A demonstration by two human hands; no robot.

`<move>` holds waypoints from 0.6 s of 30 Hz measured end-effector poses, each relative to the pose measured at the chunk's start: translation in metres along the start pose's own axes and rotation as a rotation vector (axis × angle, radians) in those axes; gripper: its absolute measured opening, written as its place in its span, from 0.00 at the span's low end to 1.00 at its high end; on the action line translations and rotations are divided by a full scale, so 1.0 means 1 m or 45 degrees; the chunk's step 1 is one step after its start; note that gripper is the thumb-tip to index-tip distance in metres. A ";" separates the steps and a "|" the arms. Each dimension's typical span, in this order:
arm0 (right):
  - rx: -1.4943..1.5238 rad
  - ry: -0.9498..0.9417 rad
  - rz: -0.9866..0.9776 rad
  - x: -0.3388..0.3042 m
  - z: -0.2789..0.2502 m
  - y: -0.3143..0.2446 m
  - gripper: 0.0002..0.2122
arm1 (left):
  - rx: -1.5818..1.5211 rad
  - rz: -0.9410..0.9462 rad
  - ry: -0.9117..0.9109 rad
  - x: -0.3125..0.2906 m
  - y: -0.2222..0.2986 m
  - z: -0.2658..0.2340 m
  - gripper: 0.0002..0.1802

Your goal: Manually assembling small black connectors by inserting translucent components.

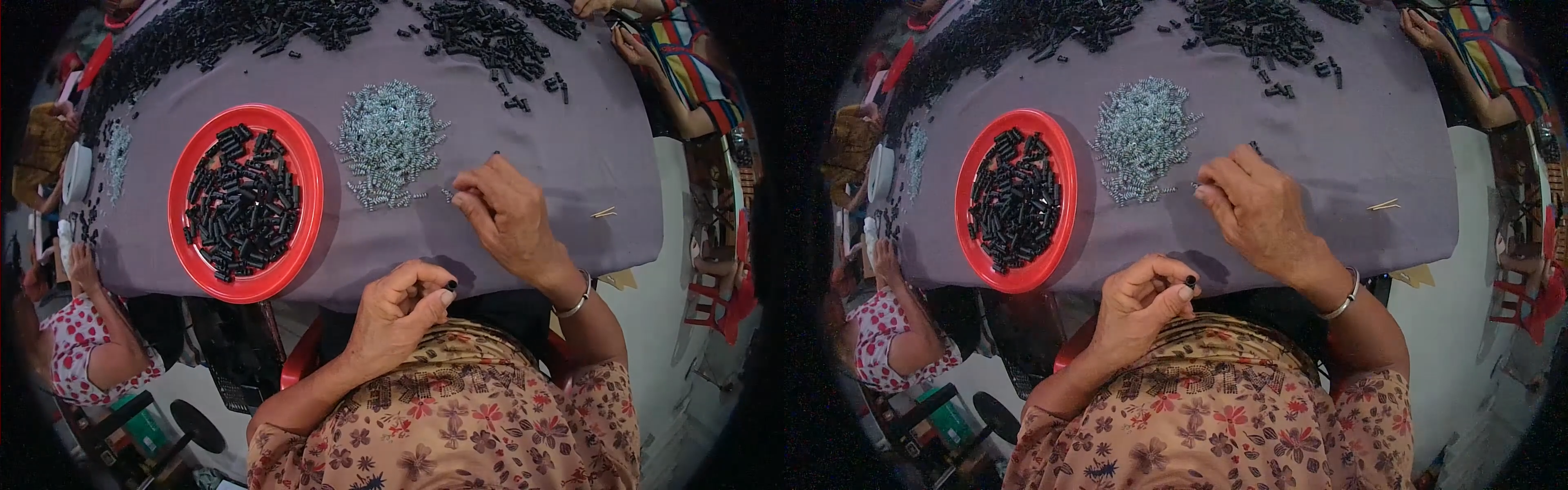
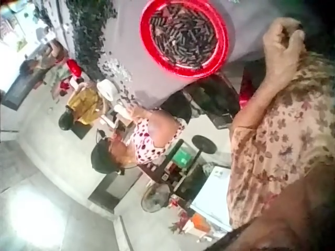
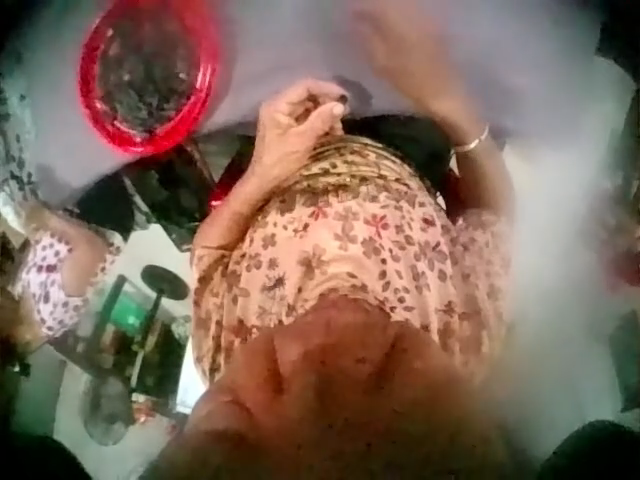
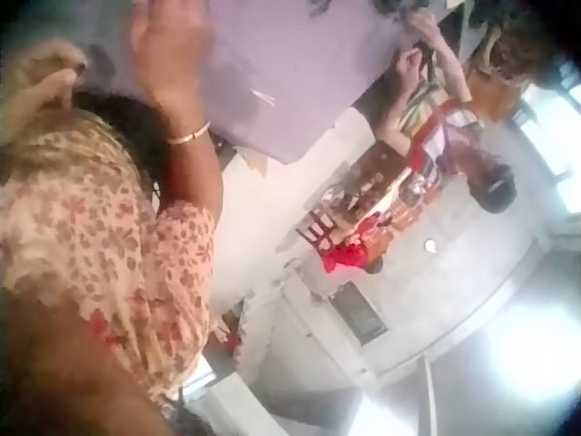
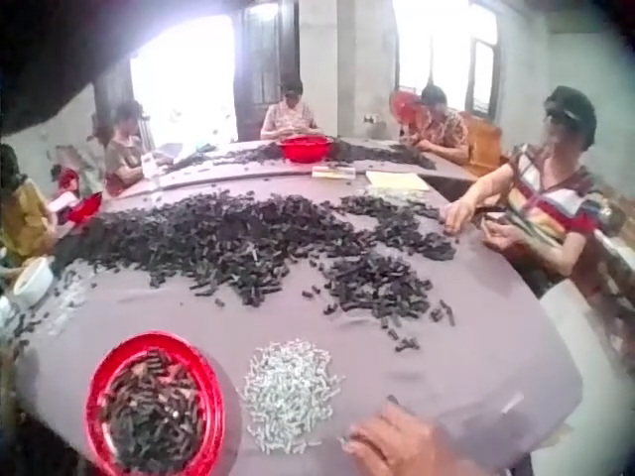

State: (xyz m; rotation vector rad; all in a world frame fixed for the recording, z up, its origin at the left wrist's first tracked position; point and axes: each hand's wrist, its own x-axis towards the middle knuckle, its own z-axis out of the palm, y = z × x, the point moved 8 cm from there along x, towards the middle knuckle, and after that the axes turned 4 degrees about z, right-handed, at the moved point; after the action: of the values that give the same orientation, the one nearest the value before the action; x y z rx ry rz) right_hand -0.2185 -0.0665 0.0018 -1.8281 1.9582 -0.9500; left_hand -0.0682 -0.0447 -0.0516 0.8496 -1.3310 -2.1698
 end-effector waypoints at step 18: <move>-0.190 -0.277 0.034 0.014 0.014 0.009 0.04 | -0.011 -0.040 -0.012 0.001 0.000 -0.001 0.06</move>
State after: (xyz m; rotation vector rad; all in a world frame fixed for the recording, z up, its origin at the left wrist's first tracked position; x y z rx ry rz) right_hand -0.2191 -0.0837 -0.0112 -1.8895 1.9571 -0.5829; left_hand -0.0681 -0.0458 -0.0521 0.8633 -1.3203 -2.2048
